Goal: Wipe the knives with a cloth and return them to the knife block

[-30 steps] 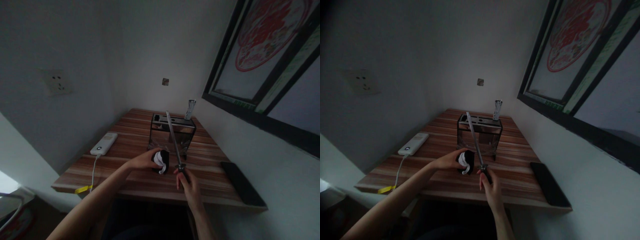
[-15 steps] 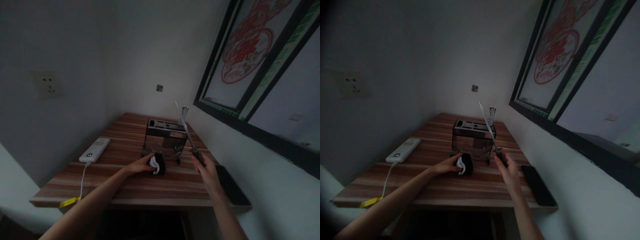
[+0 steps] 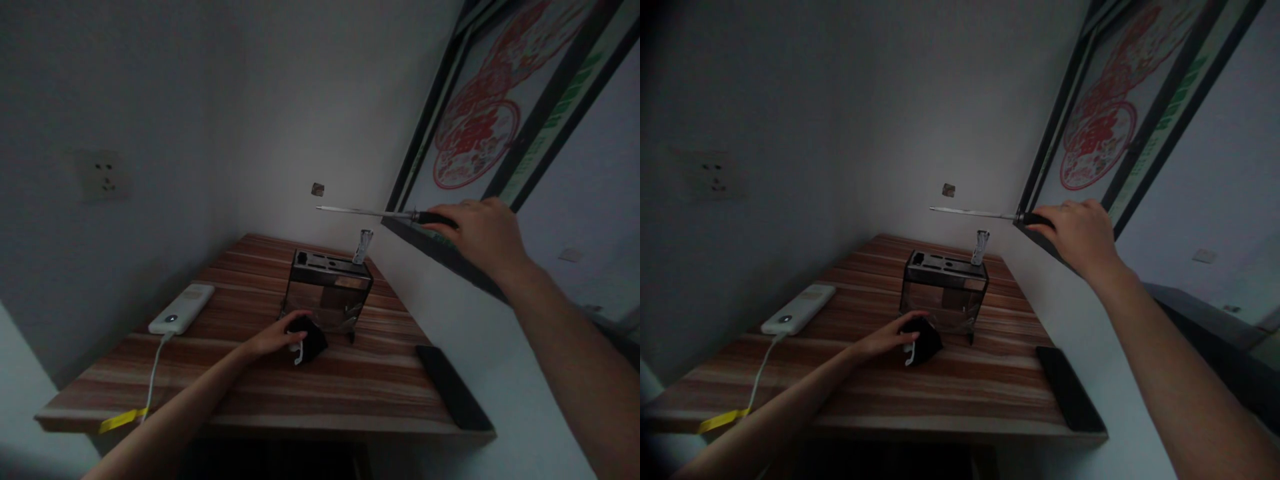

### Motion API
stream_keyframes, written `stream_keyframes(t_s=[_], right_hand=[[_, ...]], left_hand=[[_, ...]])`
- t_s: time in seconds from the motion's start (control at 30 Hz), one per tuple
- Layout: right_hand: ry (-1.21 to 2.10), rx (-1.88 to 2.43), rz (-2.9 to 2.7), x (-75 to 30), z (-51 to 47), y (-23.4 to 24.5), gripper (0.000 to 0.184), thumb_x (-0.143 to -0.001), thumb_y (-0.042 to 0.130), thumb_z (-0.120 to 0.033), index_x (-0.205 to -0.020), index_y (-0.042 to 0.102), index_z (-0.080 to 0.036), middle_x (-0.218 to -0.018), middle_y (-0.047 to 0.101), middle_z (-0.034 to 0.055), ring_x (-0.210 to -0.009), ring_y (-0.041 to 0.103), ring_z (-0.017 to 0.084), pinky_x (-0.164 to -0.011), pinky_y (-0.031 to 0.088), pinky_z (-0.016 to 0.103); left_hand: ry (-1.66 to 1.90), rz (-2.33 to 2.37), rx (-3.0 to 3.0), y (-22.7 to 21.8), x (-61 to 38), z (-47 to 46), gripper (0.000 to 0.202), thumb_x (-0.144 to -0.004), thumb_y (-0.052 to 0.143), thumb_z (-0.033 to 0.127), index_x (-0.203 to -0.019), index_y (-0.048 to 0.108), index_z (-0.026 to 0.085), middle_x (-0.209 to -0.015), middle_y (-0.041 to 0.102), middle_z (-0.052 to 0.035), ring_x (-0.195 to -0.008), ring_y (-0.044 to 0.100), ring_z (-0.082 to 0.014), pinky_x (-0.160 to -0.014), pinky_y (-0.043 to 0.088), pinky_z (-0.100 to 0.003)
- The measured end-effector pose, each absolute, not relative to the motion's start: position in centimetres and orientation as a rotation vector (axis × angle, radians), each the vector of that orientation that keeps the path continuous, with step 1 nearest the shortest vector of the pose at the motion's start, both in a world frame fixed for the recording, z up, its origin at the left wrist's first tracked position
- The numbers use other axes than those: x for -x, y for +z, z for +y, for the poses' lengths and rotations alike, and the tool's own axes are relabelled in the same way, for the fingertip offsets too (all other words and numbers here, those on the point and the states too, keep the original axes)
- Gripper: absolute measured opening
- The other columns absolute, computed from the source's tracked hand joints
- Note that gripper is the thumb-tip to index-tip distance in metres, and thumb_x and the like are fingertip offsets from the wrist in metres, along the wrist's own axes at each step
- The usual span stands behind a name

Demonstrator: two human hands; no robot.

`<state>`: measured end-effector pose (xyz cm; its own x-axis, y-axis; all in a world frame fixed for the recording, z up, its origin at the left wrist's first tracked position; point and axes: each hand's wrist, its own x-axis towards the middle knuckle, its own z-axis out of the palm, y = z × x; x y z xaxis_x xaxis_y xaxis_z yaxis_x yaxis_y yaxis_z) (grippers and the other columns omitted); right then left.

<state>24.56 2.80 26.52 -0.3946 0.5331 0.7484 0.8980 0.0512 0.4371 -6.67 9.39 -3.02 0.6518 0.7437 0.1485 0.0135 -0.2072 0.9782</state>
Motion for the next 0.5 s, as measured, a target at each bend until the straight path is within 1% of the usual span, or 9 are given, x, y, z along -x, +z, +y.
stream_keyframes(t_s=[0.07,0.13,0.17,0.23,0.3,0.43,0.5], right_hand=[[-1.364,1.461,-2.014,-24.0,3.5,29.6,0.069,-0.071,0.04,-0.07,-0.092,0.07,-0.012,-0.081,0.072,0.0146,-0.079,0.065,0.019,-0.064,0.033,0.032],[-1.298,1.487,-2.092,-23.6,4.6,32.3,0.078,-0.062,0.034,-0.074,-0.084,0.07,-0.009,-0.084,0.072,0.0111,-0.08,0.065,0.014,-0.063,0.03,0.03],[-1.237,1.489,-2.156,-23.6,5.2,33.6,0.078,-0.063,0.029,-0.073,-0.075,0.068,-0.007,-0.084,0.072,0.0093,-0.08,0.065,0.011,-0.063,0.029,0.03],[-1.11,1.468,-2.288,-23.6,6.8,35.9,0.076,-0.069,0.015,-0.064,-0.054,0.06,-0.005,-0.078,0.072,0.0045,-0.076,0.063,0.003,-0.062,0.028,0.029],[-1.049,1.435,-2.308,-23.6,8.7,37.8,0.072,-0.071,0.008,-0.055,-0.041,0.05,-0.005,-0.073,0.071,0.0013,-0.07,0.061,-0.003,-0.061,0.029,0.026],[-0.992,1.35,-2.334,-23.5,12.7,40.1,0.065,-0.074,0.011,-0.046,-0.032,0.041,-0.006,-0.068,0.07,0.0021,-0.059,0.058,-0.008,-0.055,0.03,0.018],[-1.024,1.252,-2.093,-23.2,14.0,40.6,0.064,-0.073,0.011,-0.044,-0.03,0.038,-0.006,-0.061,0.068,0.0021,-0.049,0.055,-0.009,-0.05,0.028,0.015]], left_hand=[[0.774,0.661,-1.733,-3.3,6.6,9.6,0.055,-0.078,0.061,0.046,-0.125,0.048,0.021,-0.119,0.057,-0.0077,-0.107,0.053,-0.0222,-0.093,0.04,-0.033],[0.755,0.655,-1.787,-3.5,6.6,9.6,0.052,-0.079,0.058,0.049,-0.122,0.051,0.021,-0.116,0.059,-0.0063,-0.105,0.054,-0.0219,-0.091,0.041,-0.032],[0.74,0.654,-1.813,-3.5,6.5,9.6,0.05,-0.08,0.055,0.05,-0.121,0.053,0.021,-0.115,0.06,-0.0057,-0.104,0.054,-0.0218,-0.091,0.041,-0.032],[0.711,0.664,-1.867,-3.5,6.4,9.5,0.046,-0.083,0.05,0.052,-0.116,0.056,0.021,-0.113,0.062,-0.0049,-0.104,0.054,-0.0213,-0.092,0.04,-0.032],[0.7,0.677,-1.934,-3.5,6.3,9.5,0.043,-0.085,0.046,0.052,-0.111,0.06,0.02,-0.111,0.063,-0.0044,-0.105,0.054,-0.0208,-0.094,0.038,-0.031],[0.705,0.679,-2.057,-3.7,6.1,9.5,0.04,-0.085,0.047,0.049,-0.108,0.061,0.02,-0.107,0.065,-0.0043,-0.102,0.057,-0.0202,-0.092,0.039,-0.029],[0.716,0.695,-2.096,-3.8,6.1,9.5,0.038,-0.086,0.046,0.047,-0.108,0.061,0.02,-0.106,0.066,-0.0046,-0.1,0.058,-0.0198,-0.091,0.041,-0.029]])
